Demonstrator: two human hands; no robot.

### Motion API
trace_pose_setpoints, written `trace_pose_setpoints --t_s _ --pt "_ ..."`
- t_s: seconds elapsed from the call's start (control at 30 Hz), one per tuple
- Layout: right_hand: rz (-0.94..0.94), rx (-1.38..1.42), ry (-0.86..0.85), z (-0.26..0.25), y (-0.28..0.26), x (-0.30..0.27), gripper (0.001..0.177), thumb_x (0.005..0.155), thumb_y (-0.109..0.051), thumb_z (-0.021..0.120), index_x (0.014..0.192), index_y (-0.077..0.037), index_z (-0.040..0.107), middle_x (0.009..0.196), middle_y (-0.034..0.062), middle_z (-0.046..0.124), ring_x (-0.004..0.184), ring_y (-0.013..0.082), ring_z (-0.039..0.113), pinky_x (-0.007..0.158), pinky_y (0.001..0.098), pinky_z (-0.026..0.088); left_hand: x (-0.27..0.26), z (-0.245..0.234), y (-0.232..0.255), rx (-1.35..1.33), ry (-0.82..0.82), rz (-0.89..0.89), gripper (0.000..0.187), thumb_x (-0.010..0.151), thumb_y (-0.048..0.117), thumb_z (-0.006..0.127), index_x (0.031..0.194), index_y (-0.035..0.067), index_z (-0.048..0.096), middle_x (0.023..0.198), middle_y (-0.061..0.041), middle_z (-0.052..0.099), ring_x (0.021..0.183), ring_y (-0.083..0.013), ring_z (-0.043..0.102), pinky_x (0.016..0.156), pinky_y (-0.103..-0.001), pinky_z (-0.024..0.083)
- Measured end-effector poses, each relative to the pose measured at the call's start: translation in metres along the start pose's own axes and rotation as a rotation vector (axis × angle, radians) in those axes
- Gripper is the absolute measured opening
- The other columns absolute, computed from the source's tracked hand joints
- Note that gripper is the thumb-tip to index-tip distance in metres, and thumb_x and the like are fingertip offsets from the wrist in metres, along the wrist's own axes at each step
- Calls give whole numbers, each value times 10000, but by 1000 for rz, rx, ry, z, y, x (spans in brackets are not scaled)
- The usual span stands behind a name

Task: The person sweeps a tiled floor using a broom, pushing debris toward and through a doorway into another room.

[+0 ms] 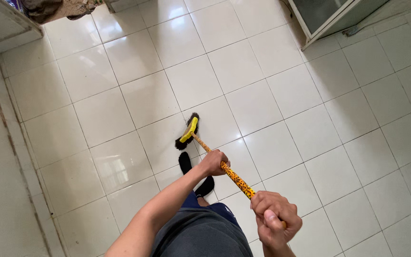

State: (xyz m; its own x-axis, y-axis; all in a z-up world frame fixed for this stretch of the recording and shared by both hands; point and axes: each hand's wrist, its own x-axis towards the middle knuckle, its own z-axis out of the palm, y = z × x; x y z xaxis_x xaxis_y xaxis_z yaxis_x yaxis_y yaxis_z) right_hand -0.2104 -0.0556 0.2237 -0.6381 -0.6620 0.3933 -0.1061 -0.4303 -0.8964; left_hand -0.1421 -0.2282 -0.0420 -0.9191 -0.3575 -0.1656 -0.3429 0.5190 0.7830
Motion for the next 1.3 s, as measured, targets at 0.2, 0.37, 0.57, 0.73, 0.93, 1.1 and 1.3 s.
trace_pose_setpoints --t_s 0.2,0.37,0.57,0.73,0.93,1.1,1.3 --pt "65 -261 70 -27 -42 11 203 717 -20 450 553 -93 355 445 53 393 347 145 382 378 370 390 9 -3 40 -49 48 229 160 747 186 724 651 59 719 588 -150 638 630 -364 632 617 -471 516" --pt "100 -323 -3 -46 -76 34 276 784 -15 470 569 -102 320 450 35 394 350 136 397 379 363 437 31 -6 85 -113 -91 265 145 751 199 702 705 63 717 628 -150 652 638 -367 644 613 -466 526" --pt "23 -440 135 11 -48 65 318 774 30 493 557 -92 294 450 27 364 365 122 342 384 318 363 66 -6 88 -179 -127 226 303 868 223 666 634 31 650 584 -165 606 596 -378 614 590 -484 495" --pt "-78 -354 -43 43 -14 91 326 771 24 521 580 -79 279 476 24 395 387 111 387 387 294 372 76 -21 44 -267 -20 204 327 888 218 661 644 2 638 582 -204 564 579 -410 566 610 -484 491" --pt "-74 -224 -130 73 28 107 313 775 24 509 566 -96 310 464 12 379 379 109 391 385 288 364 65 -63 -23 -185 123 161 320 844 206 671 601 3 622 575 -191 582 602 -403 607 627 -491 512" --pt "-31 -190 -150 93 33 105 315 760 -8 519 588 -90 268 461 18 371 375 117 367 379 306 365 43 -97 -48 -143 122 105 271 829 204 673 624 27 663 565 -177 600 595 -390 627 626 -483 521" --pt "-35 -230 -112 62 18 102 277 803 -92 499 590 -122 326 459 26 412 362 115 431 397 324 454 35 -110 -24 -105 175 119 204 772 172 710 609 54 681 573 -156 621 603 -369 641 616 -467 523"
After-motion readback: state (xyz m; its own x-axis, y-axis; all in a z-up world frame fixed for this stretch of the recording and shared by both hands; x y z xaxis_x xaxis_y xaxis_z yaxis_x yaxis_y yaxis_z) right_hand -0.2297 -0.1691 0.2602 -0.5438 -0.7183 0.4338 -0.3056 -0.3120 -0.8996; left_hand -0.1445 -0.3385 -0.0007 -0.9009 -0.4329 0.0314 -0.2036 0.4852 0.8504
